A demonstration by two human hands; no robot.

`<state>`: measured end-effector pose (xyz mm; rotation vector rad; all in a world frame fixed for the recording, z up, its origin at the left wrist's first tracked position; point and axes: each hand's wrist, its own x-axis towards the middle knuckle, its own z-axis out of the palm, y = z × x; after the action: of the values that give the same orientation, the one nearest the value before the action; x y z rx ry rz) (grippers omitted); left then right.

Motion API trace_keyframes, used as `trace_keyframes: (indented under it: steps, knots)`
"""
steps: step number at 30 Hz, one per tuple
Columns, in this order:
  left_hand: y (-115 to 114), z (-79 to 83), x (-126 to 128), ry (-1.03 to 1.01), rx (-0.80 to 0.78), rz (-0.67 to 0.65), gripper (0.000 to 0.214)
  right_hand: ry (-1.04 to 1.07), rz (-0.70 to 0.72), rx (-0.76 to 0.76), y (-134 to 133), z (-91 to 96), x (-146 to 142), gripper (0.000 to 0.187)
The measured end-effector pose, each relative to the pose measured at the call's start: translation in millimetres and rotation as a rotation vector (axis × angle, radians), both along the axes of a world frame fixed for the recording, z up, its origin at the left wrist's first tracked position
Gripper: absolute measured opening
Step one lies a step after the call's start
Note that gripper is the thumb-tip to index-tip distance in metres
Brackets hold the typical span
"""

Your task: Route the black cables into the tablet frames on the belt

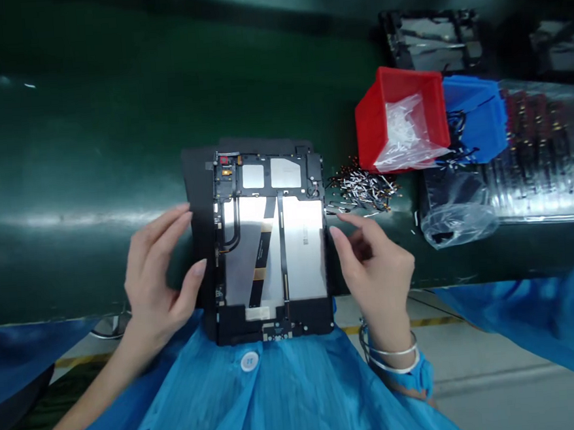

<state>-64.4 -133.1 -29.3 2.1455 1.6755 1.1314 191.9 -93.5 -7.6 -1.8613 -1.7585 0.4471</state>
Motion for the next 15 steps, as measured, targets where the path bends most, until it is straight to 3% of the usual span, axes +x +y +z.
trace_keyframes:
  steps: [3,6,11,15]
  knots:
    - [-24,-2.3,3,-0.048,-0.197,0.119,0.045,-0.012,0.048,-0.106,-10,-10.2,6,0.037]
    - [-37,-3.5,11,-0.061,-0.309,0.102,0.055,0.008,0.166,-0.185,-18,-15.7,1,0.047]
    - [-41,4.4,15,-0.232,-0.369,0.107,0.065,-0.063,0.227,-0.089,-22,-10.5,-12,0.053]
    - [-40,22.0,11,-0.491,-0.538,0.224,0.071,0.147,0.230,-0.079,-17,-0.6,-25,0.051]
